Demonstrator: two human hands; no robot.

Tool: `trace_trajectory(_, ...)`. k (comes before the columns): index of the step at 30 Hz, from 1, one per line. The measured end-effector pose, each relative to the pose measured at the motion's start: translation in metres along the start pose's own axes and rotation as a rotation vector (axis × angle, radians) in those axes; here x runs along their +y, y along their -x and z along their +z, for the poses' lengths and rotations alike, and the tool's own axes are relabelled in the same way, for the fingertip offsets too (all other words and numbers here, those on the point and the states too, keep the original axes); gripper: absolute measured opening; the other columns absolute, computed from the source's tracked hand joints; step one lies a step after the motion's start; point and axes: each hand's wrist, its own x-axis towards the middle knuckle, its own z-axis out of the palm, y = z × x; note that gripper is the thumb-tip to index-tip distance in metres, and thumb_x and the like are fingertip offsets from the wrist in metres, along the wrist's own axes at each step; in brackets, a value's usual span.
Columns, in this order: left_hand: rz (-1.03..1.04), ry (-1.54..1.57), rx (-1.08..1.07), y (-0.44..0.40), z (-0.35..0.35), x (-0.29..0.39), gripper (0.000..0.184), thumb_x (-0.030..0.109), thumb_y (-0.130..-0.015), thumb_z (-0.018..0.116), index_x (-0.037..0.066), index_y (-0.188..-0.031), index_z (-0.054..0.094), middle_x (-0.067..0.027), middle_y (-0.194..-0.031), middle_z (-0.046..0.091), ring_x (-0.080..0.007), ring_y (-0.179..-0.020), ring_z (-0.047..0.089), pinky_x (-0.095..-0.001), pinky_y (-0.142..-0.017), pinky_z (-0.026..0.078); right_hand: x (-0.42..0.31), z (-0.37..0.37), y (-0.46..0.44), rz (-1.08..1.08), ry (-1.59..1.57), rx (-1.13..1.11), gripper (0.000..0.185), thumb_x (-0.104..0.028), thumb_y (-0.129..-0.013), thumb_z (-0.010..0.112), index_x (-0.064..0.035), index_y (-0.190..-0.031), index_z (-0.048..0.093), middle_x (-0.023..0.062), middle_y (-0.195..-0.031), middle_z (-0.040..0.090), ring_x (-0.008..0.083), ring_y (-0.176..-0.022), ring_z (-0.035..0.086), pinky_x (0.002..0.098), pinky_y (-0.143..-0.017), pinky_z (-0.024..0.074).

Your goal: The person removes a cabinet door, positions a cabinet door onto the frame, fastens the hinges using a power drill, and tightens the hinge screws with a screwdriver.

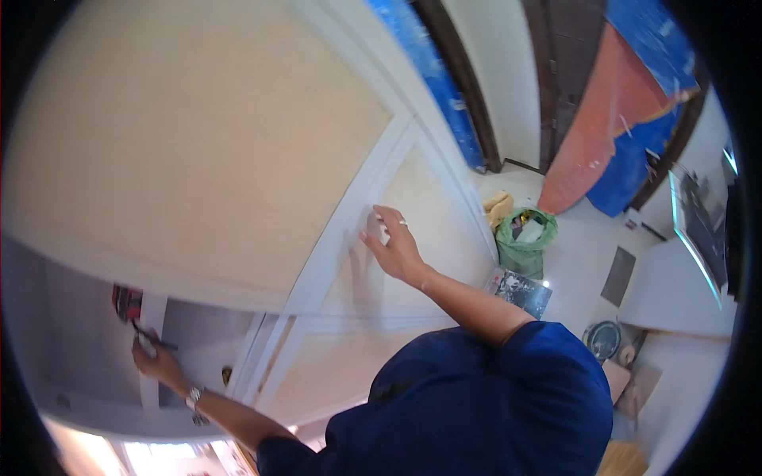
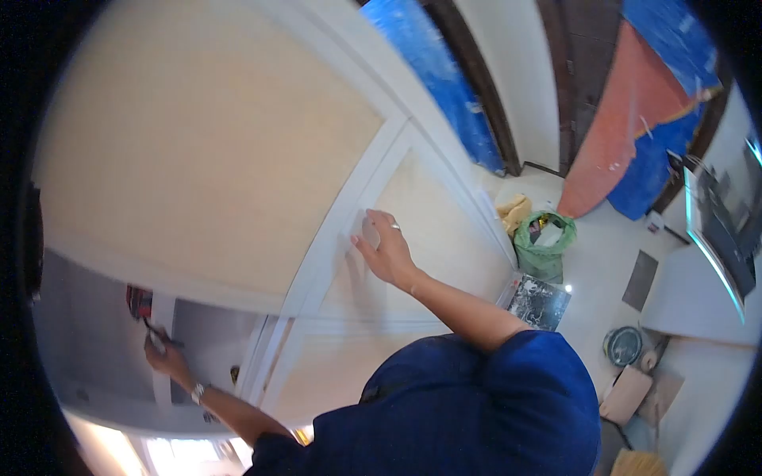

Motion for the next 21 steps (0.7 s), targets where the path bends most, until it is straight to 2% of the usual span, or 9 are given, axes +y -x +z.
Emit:
trace_trajectory(3, -0.027, -0.046, -0.074, -0.004, -0.005, 0.010, 0.035, 0.023, -0.088, 0.071, -0.003, -0.111, 0.065, -0.0206, -0.104, 0.067, -0.0390, -0.099, 0.061, -0.0461, -0.087, 0.046, -0.009, 0.034, 0.043, 0.028, -0.137, -0.256, 0.056, -0.023, -0.090, 0.069, -0.0019, -0.136, 0.044, 0.0199, -0.122, 0.054, 0.0278, -0.111, 0.054, 0.0381, -0.092, 0.0468)
trace_trajectory(7, -0.205, 0.356, 0.021, 0.002, -0.021, 0.023, 0.035, 0.024, -0.093, 0.066, -0.002, -0.117, 0.064, -0.0190, -0.113, 0.067, -0.0347, -0.110, 0.060, -0.0416, -0.097, 0.045, -0.011, 0.063, 0.061, 0.055, -0.186, -0.298, 0.065, -0.023, -0.089, 0.071, -0.0033, -0.141, 0.037, 0.0175, -0.118, 0.054, 0.0273, -0.107, 0.054, 0.0388, -0.092, 0.0469)
trace_trajectory(8, -0.285, 0.219, 0.092, 0.004, -0.036, 0.031, 0.037, 0.027, -0.096, 0.063, -0.001, -0.119, 0.064, -0.0179, -0.115, 0.066, -0.0308, -0.112, 0.060, -0.0399, -0.098, 0.047, -0.013, 0.066, 0.060, 0.053, -0.179, -0.260, 0.070, -0.023, -0.088, 0.071, -0.0032, -0.143, 0.034, 0.0174, -0.117, 0.054, 0.0276, -0.106, 0.054, 0.0387, -0.092, 0.0467)
trace_trajectory(11, -0.245, 0.250, 0.345, 0.030, -0.068, 0.052, 0.034, 0.024, -0.100, 0.054, -0.006, -0.113, 0.064, -0.0175, -0.108, 0.066, -0.0277, -0.099, 0.064, -0.0369, -0.084, 0.055, -0.025, 0.066, 0.056, 0.046, -0.095, -0.230, 0.084, -0.028, -0.087, 0.072, 0.0012, -0.148, 0.021, 0.0215, -0.119, 0.051, 0.0323, -0.109, 0.053, 0.0402, -0.094, 0.0451)
trace_trajectory(12, -0.511, 0.497, 0.285, 0.042, -0.076, 0.086, 0.029, 0.019, -0.101, 0.051, -0.006, -0.106, 0.065, -0.0188, -0.106, 0.065, -0.0269, -0.096, 0.064, -0.0362, -0.083, 0.055, -0.029, 0.066, 0.058, 0.050, -0.058, -0.250, 0.089, -0.030, -0.087, 0.072, 0.0033, -0.149, 0.017, 0.0236, -0.121, 0.050, 0.0346, -0.111, 0.053, 0.0410, -0.095, 0.0444)
trace_trajectory(15, -0.230, 0.952, -0.181, 0.111, -0.043, 0.120, 0.023, 0.013, -0.100, 0.050, -0.006, -0.106, 0.062, -0.0206, -0.114, 0.061, -0.0274, -0.099, 0.063, -0.0376, -0.088, 0.053, -0.033, 0.067, 0.058, -0.002, 0.058, -0.316, 0.101, -0.031, -0.086, 0.073, 0.0094, -0.150, 0.007, 0.0253, -0.122, 0.048, 0.0372, -0.114, 0.051, 0.0419, -0.100, 0.0417)
trace_trajectory(17, -0.334, 1.196, -0.523, 0.133, -0.019, 0.173, 0.027, 0.008, -0.097, 0.057, -0.008, -0.117, 0.053, -0.0209, -0.126, 0.055, -0.0269, -0.107, 0.061, -0.0375, -0.096, 0.049, -0.038, 0.064, 0.058, 0.015, 0.058, -0.324, 0.103, -0.031, -0.086, 0.073, 0.0106, -0.150, 0.004, 0.0269, -0.123, 0.047, 0.0394, -0.116, 0.049, 0.0419, -0.102, 0.0408)
trace_trajectory(18, -0.616, 1.389, -0.641, 0.143, -0.005, 0.192, 0.037, 0.005, -0.093, 0.063, -0.008, -0.125, 0.048, -0.0196, -0.132, 0.051, -0.0250, -0.113, 0.058, -0.0367, -0.099, 0.046, -0.039, 0.064, 0.058, 0.013, 0.055, -0.314, 0.102, -0.032, -0.086, 0.072, 0.0106, -0.150, 0.004, 0.0273, -0.123, 0.046, 0.0398, -0.116, 0.049, 0.0418, -0.102, 0.0409)
trace_trajectory(21, -0.707, 1.561, -0.717, 0.149, 0.016, 0.222, 0.048, 0.006, -0.091, 0.066, -0.008, -0.131, 0.043, -0.0167, -0.131, 0.054, -0.0229, -0.111, 0.059, -0.0354, -0.097, 0.047, -0.046, 0.063, 0.056, 0.056, 0.061, -0.337, 0.103, -0.033, -0.086, 0.072, 0.0108, -0.150, 0.004, 0.0284, -0.124, 0.045, 0.0409, -0.117, 0.048, 0.0420, -0.102, 0.0406)
